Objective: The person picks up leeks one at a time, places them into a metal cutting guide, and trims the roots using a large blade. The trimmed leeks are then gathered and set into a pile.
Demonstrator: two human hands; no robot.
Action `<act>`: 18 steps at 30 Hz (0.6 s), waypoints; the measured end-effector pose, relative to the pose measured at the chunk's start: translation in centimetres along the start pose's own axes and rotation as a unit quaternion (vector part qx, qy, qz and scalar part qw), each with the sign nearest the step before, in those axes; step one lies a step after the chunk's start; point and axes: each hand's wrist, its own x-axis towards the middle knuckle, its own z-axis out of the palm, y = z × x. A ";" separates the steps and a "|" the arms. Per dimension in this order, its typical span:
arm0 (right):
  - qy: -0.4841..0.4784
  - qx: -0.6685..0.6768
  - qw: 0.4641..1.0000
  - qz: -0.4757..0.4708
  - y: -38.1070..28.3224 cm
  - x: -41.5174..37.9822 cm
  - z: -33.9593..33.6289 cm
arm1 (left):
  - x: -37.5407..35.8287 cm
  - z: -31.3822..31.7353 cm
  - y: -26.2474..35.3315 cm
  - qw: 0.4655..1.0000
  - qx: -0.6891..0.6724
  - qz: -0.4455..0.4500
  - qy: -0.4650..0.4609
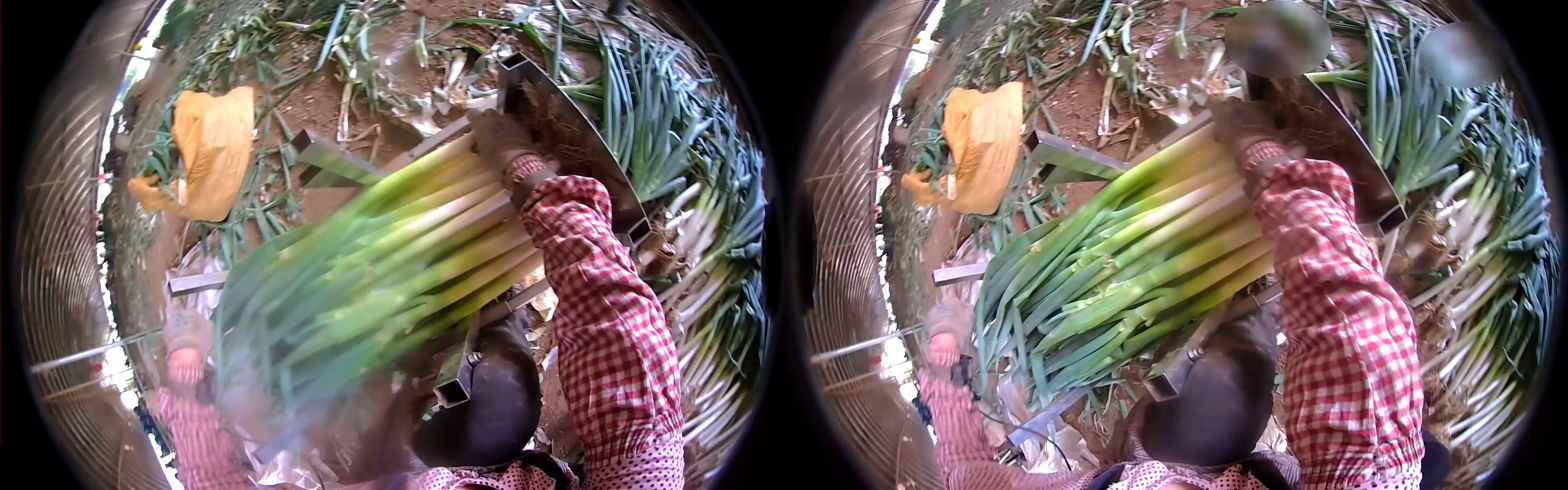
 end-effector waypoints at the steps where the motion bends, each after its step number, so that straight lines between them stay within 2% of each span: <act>1: 0.003 -0.023 1.000 -0.004 -0.2 -0.1 -0.1 | -0.5 -1.9 1.1 0.999 0.013 0.003 0.052; 2: 0.007 -0.049 0.999 -0.010 -0.1 -0.1 -0.1 | -4.0 -8.7 5.1 0.983 -0.079 0.138 0.090; 4: 0.025 0.036 0.999 -0.018 1.0 -0.3 0.2 | -7.1 -12.2 11.9 0.904 -0.272 0.273 0.185; 5: 0.033 0.081 0.996 -0.020 1.6 -0.8 0.1 | -6.9 -12.5 14.8 0.867 -0.263 0.345 0.247; 6: -0.013 0.032 0.998 -0.053 1.5 -2.1 -1.4 | -6.2 -11.8 17.5 0.818 -0.252 0.416 0.309; 8: 0.137 0.013 0.972 -0.188 2.5 -6.8 -2.2 | -4.8 -9.3 21.8 0.830 -0.189 0.405 0.333; 10: 0.072 -0.017 0.994 -0.075 1.2 -10.8 -4.8 | -3.4 -8.5 24.0 0.846 -0.200 0.419 0.263; 11: 0.029 0.016 0.999 -0.031 1.9 -10.9 -4.4 | -2.9 -8.5 24.5 0.860 -0.189 0.412 0.235; 12: 0.038 0.045 0.997 -0.053 3.1 -10.7 -3.1 | -2.8 -8.5 25.1 0.872 -0.174 0.410 0.203; 14: 0.046 0.060 0.995 -0.058 4.5 -9.4 0.2 | -1.6 -7.0 26.2 0.868 -0.160 0.408 0.235; 15: 0.088 0.088 0.992 -0.037 5.4 -11.1 1.2 | -1.3 -7.2 26.6 0.859 -0.182 0.422 0.224; 16: 0.146 0.109 0.983 -0.022 5.0 -12.3 1.0 | -1.6 -8.0 27.0 0.878 -0.168 0.405 0.190; 17: 0.210 0.126 0.969 -0.026 4.0 -12.5 0.4 | -0.9 -7.1 26.8 0.858 -0.176 0.428 0.226; 18: 0.273 0.146 0.950 -0.043 2.2 -12.5 -0.1 | -1.2 -7.3 26.7 0.865 -0.162 0.422 0.218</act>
